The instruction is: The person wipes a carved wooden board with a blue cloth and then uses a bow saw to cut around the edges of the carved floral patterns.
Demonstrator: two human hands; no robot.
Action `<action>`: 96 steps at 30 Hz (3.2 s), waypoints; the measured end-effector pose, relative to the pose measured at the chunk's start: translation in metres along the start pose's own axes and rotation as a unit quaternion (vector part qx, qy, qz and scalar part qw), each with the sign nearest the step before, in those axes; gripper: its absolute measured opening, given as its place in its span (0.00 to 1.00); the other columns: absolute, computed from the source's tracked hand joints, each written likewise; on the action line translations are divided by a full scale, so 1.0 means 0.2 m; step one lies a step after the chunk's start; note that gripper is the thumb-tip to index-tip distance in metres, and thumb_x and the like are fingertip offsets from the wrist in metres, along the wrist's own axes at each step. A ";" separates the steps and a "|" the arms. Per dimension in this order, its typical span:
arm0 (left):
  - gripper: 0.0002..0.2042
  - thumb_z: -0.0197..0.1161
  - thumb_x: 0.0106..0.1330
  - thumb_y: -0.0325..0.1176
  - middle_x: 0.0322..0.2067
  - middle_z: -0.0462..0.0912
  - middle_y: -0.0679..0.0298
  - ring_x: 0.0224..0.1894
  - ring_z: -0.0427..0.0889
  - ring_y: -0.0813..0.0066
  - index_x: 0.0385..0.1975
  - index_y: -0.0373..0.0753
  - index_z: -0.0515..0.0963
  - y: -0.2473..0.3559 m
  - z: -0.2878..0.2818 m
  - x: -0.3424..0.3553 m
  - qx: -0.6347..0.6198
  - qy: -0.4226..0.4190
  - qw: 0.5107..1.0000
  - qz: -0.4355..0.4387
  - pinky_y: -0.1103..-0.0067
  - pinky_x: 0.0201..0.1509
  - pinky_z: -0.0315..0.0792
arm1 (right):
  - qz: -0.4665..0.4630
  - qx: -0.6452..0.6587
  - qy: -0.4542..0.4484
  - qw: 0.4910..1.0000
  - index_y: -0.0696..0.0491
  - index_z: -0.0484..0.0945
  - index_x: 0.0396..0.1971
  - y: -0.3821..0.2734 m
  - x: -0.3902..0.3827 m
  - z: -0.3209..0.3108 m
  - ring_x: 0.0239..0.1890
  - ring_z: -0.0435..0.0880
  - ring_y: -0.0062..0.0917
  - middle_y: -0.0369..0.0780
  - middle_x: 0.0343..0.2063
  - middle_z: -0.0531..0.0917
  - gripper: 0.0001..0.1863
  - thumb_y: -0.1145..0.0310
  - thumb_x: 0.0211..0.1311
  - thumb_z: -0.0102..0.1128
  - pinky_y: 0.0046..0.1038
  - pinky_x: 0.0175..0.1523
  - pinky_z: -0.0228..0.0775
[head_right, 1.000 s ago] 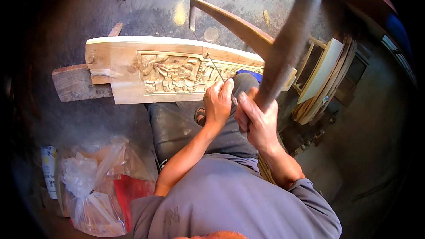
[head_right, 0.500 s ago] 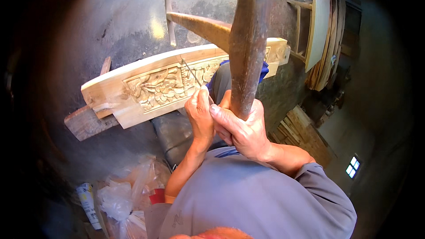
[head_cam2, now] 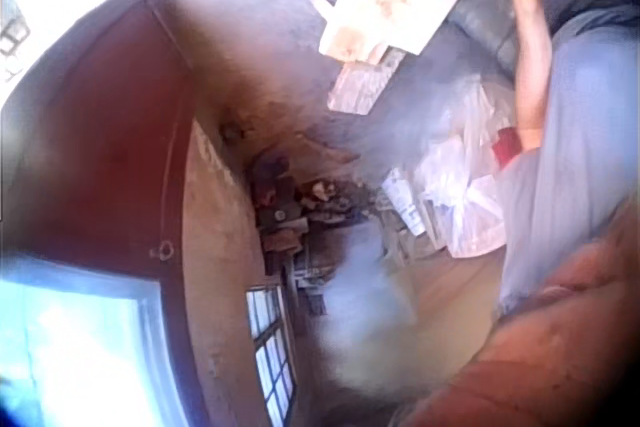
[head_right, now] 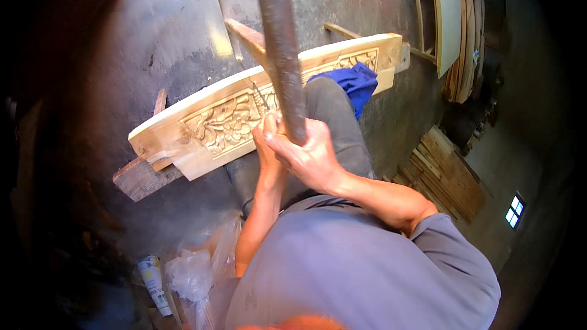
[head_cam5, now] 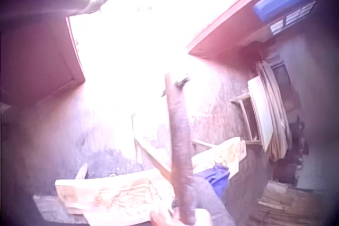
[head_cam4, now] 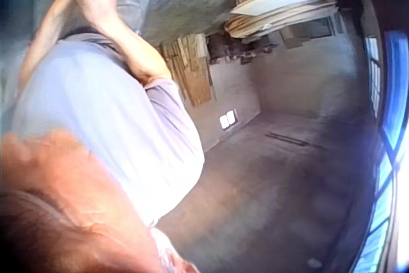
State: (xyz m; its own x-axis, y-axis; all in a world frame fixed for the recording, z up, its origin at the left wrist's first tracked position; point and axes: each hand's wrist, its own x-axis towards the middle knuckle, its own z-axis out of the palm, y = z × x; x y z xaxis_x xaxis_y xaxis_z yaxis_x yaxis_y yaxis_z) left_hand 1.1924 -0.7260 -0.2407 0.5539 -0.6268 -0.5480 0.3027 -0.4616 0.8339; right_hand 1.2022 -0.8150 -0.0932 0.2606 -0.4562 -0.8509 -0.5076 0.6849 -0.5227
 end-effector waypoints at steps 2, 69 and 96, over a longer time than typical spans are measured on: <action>0.21 0.68 0.69 0.39 0.18 0.68 0.54 0.22 0.66 0.58 0.22 0.35 0.66 -0.13 0.03 0.00 0.032 -0.006 0.999 0.037 0.63 0.29 0.62 | -0.014 -0.052 -0.021 0.998 0.54 0.76 0.30 0.04 0.08 -0.01 0.25 0.69 0.10 0.29 0.21 0.75 0.11 0.67 0.71 0.66 0.22 0.27 0.61; 0.12 0.50 0.75 0.33 0.30 0.79 0.42 0.34 0.81 0.37 0.32 0.33 0.74 -0.44 0.29 0.14 -0.086 0.106 0.987 -0.085 0.51 0.36 0.73 | -0.081 -0.213 -0.015 0.974 0.53 0.66 0.20 0.24 0.26 0.06 0.10 0.63 0.18 0.35 0.11 0.68 0.17 0.72 0.68 0.61 0.25 0.15 0.53; 0.16 0.47 0.80 0.31 0.21 0.72 0.47 0.24 0.73 0.44 0.26 0.32 0.68 0.01 0.14 -0.09 -0.158 0.030 0.978 -0.129 0.56 0.30 0.63 | -0.058 -0.194 -0.012 0.979 0.54 0.67 0.22 0.08 -0.05 -0.15 0.12 0.67 0.17 0.37 0.13 0.72 0.17 0.71 0.67 0.67 0.23 0.17 0.54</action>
State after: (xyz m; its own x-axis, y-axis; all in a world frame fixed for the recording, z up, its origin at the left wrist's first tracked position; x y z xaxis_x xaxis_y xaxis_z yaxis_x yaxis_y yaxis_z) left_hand 1.1612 -0.7323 -0.2315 0.4684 -0.4730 -0.7462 0.6584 -0.3764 0.6518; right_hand 1.1655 -0.8162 -0.0912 0.3520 -0.5020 -0.7900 -0.7458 0.3595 -0.5608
